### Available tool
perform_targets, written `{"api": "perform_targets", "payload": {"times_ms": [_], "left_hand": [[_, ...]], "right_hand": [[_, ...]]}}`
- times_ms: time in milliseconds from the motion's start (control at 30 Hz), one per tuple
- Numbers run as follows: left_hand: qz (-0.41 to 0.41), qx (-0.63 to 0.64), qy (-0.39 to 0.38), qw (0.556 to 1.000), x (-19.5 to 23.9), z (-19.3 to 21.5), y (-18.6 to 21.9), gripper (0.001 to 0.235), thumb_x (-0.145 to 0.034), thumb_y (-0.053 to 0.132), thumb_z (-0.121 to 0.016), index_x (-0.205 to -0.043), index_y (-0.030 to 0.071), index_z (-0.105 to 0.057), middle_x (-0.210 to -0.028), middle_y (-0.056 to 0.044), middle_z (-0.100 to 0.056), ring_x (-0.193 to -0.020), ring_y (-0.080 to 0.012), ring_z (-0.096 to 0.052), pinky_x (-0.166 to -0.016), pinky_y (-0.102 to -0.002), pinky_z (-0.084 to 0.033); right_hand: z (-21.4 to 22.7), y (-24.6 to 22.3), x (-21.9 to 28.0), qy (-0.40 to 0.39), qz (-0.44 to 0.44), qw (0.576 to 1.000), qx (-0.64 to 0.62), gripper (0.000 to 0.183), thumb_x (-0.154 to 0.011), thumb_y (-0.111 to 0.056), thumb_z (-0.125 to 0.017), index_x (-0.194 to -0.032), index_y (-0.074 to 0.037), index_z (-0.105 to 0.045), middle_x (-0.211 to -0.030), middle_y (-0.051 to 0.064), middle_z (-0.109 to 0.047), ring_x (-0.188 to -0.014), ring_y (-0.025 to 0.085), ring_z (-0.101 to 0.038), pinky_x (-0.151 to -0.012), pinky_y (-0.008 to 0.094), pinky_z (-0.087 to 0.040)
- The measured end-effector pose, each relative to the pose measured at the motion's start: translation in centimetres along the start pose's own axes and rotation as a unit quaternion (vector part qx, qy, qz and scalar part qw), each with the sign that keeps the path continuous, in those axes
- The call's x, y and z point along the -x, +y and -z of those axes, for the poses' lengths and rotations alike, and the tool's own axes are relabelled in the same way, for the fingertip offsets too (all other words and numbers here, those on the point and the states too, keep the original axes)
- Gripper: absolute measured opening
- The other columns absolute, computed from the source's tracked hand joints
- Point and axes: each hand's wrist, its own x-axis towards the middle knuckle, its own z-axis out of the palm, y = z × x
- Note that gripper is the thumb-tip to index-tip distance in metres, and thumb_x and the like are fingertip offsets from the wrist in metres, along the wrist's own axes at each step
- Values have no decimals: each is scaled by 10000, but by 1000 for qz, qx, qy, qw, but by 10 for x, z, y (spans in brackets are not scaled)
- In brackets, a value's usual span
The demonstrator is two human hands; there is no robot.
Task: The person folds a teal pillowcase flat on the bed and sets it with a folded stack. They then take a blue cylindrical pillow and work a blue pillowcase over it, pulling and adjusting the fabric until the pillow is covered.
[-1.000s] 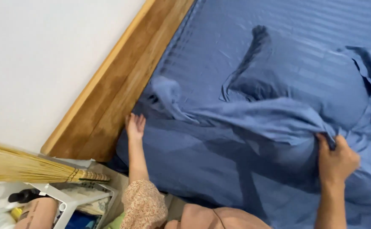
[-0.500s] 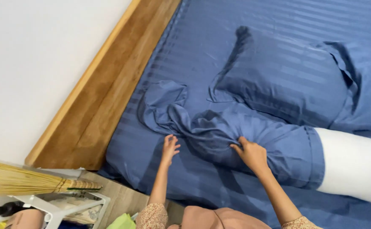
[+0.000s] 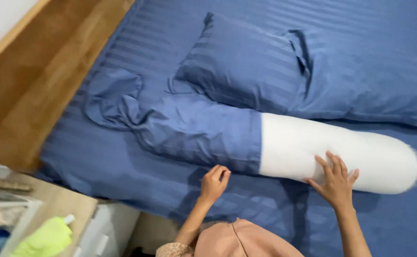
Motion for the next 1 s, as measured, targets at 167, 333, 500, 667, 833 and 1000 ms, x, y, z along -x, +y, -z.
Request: {"api": "perform_targets", "payload": {"times_ms": [167, 333, 500, 667, 833, 1000], "left_hand": [[46, -40, 0, 998, 16, -109, 42, 391, -862, 304, -788, -1065, 28, -601, -875, -155, -705, -780, -375, -703, -644, -453, -551], [140, -184, 76, 970, 1, -165, 1, 283, -1009, 262, -694, -1198, 80, -588, -957, -142, -709, -847, -374, -703, -717, -470, -556], [31, -128, 237, 963, 1, -139, 79, 456, -847, 184, -724, -1196, -22, -517, -888, -200, -663, -772, -387, -681, -682, -461, -551], [103, -117, 201, 967, 57, -115, 30, 237, -962, 95, -642, -1165, 12, -552, -867, -181, -706, -757, -365, -694, -661, -444, -531], [136, -75, 61, 986, 109, -85, 51, 110, -905, 62, -663, -924, 4, -571, -722, -223, -654, -617, -365, -682, -588, -442, -515], [115, -123, 97, 981, 131, -81, 73, 78, -914, 55, -636, -968, 16, -596, -841, -207, -682, -736, -363, -692, -649, -430, -538]], "right_hand": [[-62, 104, 22, 80, 36, 995, 53, 783, -680, -593, -769, -1313, -174, -580, -1385, 103, -614, -1304, 293, -564, -1070, 674, -327], [-96, 128, -2, 76, 152, 984, -49, 305, -814, -306, -802, -938, -100, -615, -823, 102, -656, -860, 315, -660, -808, 436, -517], [-22, 106, 18, -27, 296, 935, -192, 239, -805, -317, -756, -821, -99, -658, -609, 121, -641, -557, 344, -636, -523, 466, -506], [27, 54, 36, -286, 365, 869, -172, 438, -954, -442, -675, -685, -98, -653, -601, 114, -641, -598, 352, -646, -593, 479, -518], [41, 19, -12, -303, 412, 822, -251, 287, -926, -428, -650, -928, -148, -714, -757, 97, -719, -685, 316, -699, -634, 447, -538], [35, -30, -82, -165, 486, 823, -242, 626, -823, -529, -692, -1356, -220, -579, -1427, 61, -529, -1272, 300, -519, -986, 531, -413]]}}
